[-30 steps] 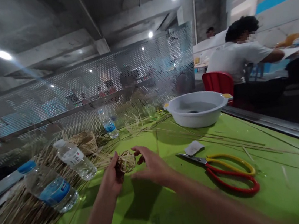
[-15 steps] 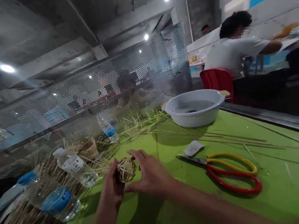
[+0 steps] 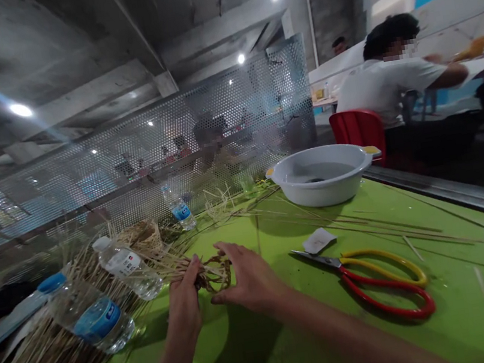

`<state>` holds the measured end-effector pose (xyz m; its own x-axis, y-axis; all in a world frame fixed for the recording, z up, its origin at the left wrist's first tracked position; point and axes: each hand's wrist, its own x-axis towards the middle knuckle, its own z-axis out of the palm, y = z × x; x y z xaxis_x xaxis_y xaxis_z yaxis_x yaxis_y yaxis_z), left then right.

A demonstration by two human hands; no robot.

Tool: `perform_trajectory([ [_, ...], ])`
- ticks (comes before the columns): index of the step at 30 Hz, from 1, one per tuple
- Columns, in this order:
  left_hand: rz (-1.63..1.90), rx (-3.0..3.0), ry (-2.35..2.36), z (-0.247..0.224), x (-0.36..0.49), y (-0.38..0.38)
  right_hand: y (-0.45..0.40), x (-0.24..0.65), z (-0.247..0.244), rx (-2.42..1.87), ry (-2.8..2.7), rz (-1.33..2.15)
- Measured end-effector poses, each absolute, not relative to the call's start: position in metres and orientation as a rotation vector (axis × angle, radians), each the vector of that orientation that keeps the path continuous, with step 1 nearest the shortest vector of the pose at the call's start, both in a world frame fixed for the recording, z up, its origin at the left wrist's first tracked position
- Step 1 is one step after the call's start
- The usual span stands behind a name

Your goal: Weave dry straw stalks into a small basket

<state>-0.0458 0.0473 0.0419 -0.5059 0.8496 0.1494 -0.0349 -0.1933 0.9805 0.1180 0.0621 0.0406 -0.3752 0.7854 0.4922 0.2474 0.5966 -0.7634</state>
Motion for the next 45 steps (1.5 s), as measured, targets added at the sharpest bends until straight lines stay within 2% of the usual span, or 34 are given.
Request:
perform_trajectory([
  [3,1.724,1.074,1.511,0.044,-0.048,0.044,0.065,0.122,0.044,-0.833,-1.838,0.864],
  [8,1.542,1.246,1.385,0.049,-0.044,0.040,0.072,0.118,0.039,-0.730,-1.761,1.015],
  [15,1.371,1.403,1.315,0.047,-0.041,0.040,0.081,0.109,0.027,-0.707,-1.378,1.390],
  [36,1.417,1.391,1.196,0.061,-0.024,0.047,0.075,0.112,0.034,-0.600,-0.852,1.575],
  [45,1.421,1.268,1.247,0.056,-0.013,0.042,0.076,0.100,0.022,-0.725,-0.898,1.452],
])
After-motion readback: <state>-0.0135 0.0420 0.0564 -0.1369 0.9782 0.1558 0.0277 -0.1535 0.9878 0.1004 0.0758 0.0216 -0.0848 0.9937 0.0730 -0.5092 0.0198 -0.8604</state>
